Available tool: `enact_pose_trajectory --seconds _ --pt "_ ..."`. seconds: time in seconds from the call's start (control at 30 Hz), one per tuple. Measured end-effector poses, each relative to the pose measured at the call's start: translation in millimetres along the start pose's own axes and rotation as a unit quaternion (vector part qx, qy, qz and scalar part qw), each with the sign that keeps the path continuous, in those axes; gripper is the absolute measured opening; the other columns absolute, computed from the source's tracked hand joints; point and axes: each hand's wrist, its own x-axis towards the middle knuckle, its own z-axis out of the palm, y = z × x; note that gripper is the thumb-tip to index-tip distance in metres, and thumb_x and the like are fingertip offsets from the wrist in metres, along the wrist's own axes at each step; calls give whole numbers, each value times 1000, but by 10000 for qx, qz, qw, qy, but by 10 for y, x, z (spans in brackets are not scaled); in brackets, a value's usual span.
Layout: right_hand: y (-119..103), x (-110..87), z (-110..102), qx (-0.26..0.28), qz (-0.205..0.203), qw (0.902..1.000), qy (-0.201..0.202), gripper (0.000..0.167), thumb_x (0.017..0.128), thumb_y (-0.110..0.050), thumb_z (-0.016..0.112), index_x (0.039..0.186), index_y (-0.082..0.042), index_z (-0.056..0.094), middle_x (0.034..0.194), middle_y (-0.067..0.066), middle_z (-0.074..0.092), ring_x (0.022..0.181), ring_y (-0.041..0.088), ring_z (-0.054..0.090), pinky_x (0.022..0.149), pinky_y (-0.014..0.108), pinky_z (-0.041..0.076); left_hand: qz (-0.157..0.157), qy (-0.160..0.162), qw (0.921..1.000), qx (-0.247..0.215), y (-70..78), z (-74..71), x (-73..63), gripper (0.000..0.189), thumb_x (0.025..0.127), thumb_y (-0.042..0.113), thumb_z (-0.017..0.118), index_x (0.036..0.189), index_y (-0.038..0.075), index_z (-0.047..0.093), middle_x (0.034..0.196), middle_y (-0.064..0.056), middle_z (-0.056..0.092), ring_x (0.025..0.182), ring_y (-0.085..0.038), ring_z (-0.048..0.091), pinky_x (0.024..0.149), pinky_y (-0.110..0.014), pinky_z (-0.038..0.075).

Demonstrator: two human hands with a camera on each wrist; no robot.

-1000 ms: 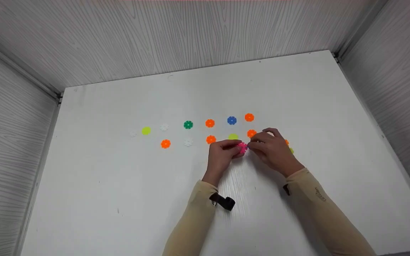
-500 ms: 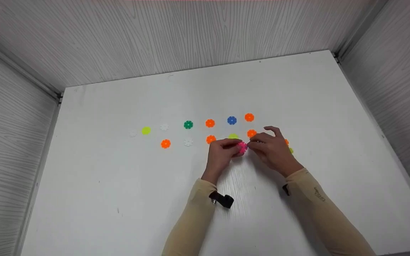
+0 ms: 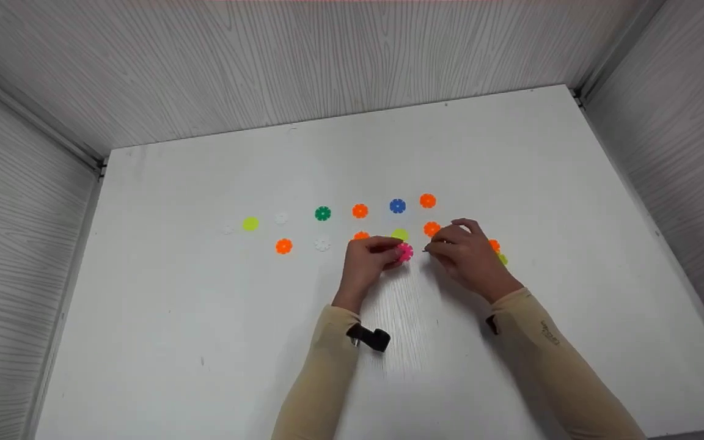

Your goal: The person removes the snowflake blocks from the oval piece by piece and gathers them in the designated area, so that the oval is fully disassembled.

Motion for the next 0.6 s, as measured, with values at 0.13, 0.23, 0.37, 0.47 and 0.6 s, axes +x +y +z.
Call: enact_pose_trajectory --seconds 0.13,0.23,0.37,0.47,0.6 --pt "22 -13 -26 62 222 9997 -3 12 82 -1 77 92 -7 76 90 7 66 91 26 62 97 47 41 -147 274 9995 -109 74 -303 -11 18 86 0 73 104 0 75 99 -12 70 86 -24 71 77 -31 58" --pt "27 -3 -33 67 328 9994 15 14 82 1 77 93 -8 77 91 7 67 92 26 61 95 45 41 -168 607 9977 -256 126 -644 -28 19 87 -1 73 106 -2 74 102 -15 70 89 -26 70 78 -32 58" --pt "22 17 -39 90 331 9994 16 13 84 0 76 94 -8 77 92 6 68 93 26 61 94 45 41 -245 1269 9906 -450 178 -1155 -71 21 87 -6 70 109 -4 72 108 -18 67 92 -26 70 78 -31 58" --pt "16 14 -34 73 353 9993 -48 13 85 -1 75 95 -8 77 92 6 67 93 26 60 93 46 42 -437 1780 9817 -519 220 -1508 -103 24 88 -8 68 112 -6 70 112 -19 65 92 -24 70 79 -30 57" --pt "17 -4 -33 19 498 9987 -141 12 85 -2 76 95 -8 77 93 6 67 94 26 59 92 45 42 -727 2279 9702 -392 279 -1873 -100 27 89 -7 66 116 -7 67 116 -18 61 92 -22 68 80 -28 57"
